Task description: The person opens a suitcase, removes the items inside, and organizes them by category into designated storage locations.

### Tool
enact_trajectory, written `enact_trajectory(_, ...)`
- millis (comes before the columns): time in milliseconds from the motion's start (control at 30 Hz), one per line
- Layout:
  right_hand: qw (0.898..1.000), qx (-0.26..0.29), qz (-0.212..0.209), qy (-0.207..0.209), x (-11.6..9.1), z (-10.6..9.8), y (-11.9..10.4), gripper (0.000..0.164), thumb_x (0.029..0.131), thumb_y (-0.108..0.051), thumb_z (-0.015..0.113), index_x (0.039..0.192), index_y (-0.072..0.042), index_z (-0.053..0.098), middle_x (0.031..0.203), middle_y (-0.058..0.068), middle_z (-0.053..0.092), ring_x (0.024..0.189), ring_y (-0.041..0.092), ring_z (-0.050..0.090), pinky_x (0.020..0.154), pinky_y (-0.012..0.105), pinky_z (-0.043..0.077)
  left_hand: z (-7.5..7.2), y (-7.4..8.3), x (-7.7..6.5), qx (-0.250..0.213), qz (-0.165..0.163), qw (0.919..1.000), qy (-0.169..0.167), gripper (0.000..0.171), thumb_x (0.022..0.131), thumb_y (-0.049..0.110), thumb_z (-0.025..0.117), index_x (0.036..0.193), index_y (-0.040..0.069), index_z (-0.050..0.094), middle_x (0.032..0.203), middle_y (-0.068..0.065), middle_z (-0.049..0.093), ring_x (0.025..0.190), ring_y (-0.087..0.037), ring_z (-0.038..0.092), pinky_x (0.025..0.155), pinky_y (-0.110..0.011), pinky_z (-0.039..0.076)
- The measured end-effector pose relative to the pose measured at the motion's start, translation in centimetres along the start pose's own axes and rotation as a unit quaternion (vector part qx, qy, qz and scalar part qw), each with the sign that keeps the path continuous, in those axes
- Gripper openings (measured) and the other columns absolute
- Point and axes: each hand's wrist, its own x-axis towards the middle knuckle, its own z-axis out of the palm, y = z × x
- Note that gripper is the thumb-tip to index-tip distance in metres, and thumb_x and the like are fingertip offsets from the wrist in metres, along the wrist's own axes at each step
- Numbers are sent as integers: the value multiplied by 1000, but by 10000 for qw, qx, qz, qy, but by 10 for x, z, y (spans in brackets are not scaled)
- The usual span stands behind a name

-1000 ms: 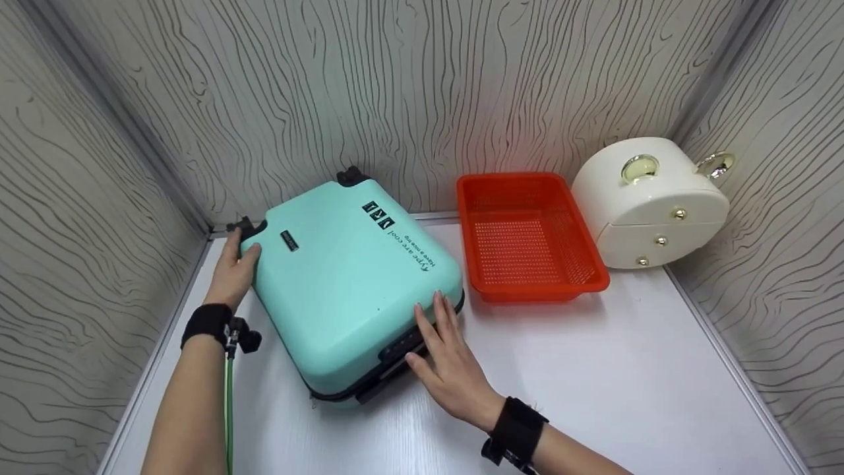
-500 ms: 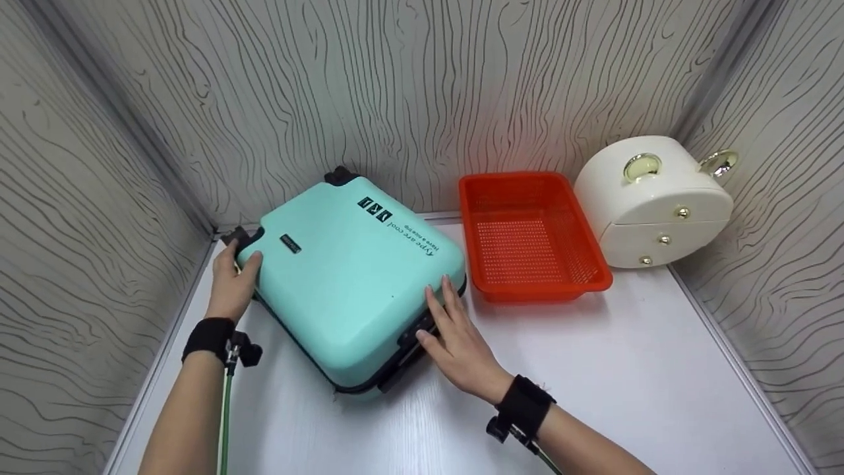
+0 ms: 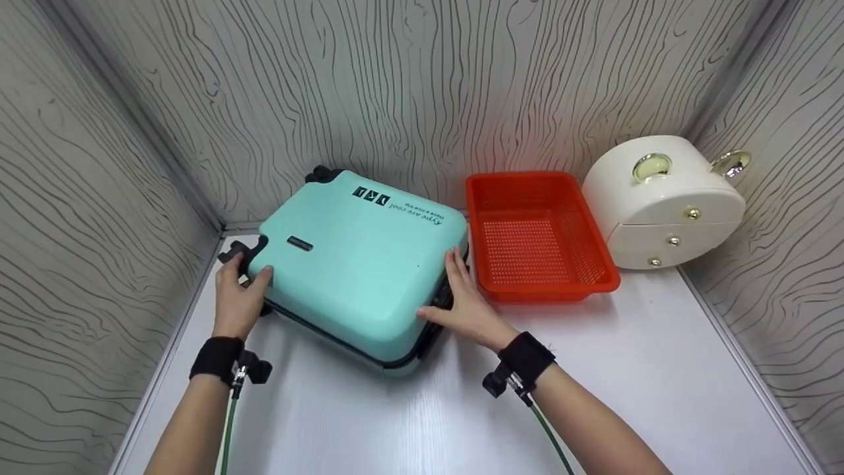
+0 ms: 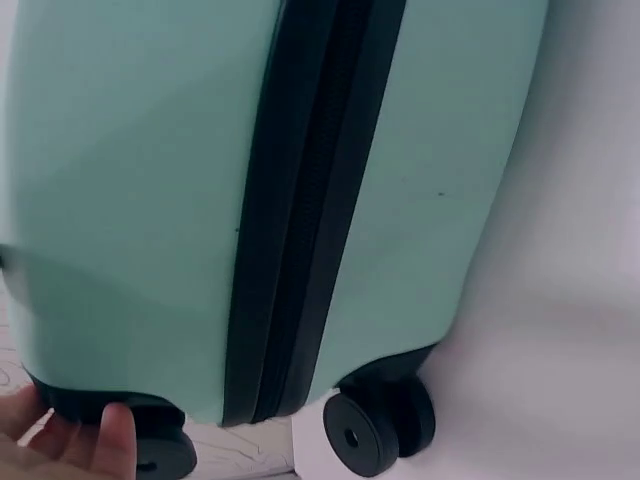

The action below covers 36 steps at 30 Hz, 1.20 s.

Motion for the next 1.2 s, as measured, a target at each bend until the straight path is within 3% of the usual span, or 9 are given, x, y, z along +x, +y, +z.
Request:
enact_trajectory(167, 9994, 331, -48, 59, 0, -3, 0, 108, 93, -55, 70, 165, -18, -2, 170, -1, -14, 154, 23, -12, 120, 61, 7, 5, -1, -8, -122, 110, 9998, 149, 82, 103, 36, 60, 161, -3, 18, 164, -25, 20, 150, -36, 25, 116, -48, 34)
enact_trajectory(333, 9957, -332, -561, 654, -22, 24, -13, 96, 98, -55, 61, 166, -18, 5, 171, 0, -9, 156, 25, -5, 117, 66, 14, 8, -5, -13, -177, 138, 9995, 203, 82, 105, 34, 58, 162, -2, 12, 165, -24, 16, 152, -34, 19, 117, -49, 31)
enact_trajectory(500, 9776, -1318, -1467, 727, -41, 58, -30, 104, 93, -63, 65, 166, -15, 8, 171, 13, -6, 156, 33, -3, 115, 62, 29, 9, -6, -12, -94, 231, 9994, 231, 81, 105, 34, 56, 162, -2, 11, 167, -23, 10, 154, -33, 14, 119, -52, 27)
enact_trajectory(633, 9581, -1846, -1922, 1056, -40, 70, -28, 91, 97, -48, 68, 165, -13, 19, 170, 19, 5, 155, 41, 4, 113, 53, 37, 12, -4, -13, 15, 305, 9992, 257, 79, 105, 32, 57, 162, -3, 14, 167, -22, 11, 153, -35, 16, 117, -53, 30)
enact_trajectory(767, 9542, -1953, -1980, 1108, -34, 61, -20, 80, 100, -30, 68, 164, -11, 24, 169, 20, 9, 155, 39, 5, 116, 49, 34, 17, 0, -19, 150, 433, 9984, 344, 75, 105, 28, 58, 160, -4, 19, 163, -25, 17, 150, -39, 22, 116, -54, 31)
enact_trajectory(933, 9620, -1935, -1807, 667, -28, 33, -12, 78, 102, -25, 65, 165, -13, 20, 170, 16, 4, 156, 34, 1, 118, 48, 30, 27, 3, -32, 218, 639, 9970, 384, 73, 104, 24, 60, 160, -4, 22, 164, -24, 18, 151, -41, 18, 119, -56, 23)
enact_trajectory(1200, 9657, -1942, -1709, 218, -16, -3, 3, 77, 104, -18, 62, 166, -15, 17, 171, 11, 0, 156, 32, 0, 119, 49, 27, 47, 12, -57, 166, 517, 9978, 383, 78, 102, 20, 62, 162, -3, 17, 166, -22, 10, 150, -44, 14, 117, -60, 22)
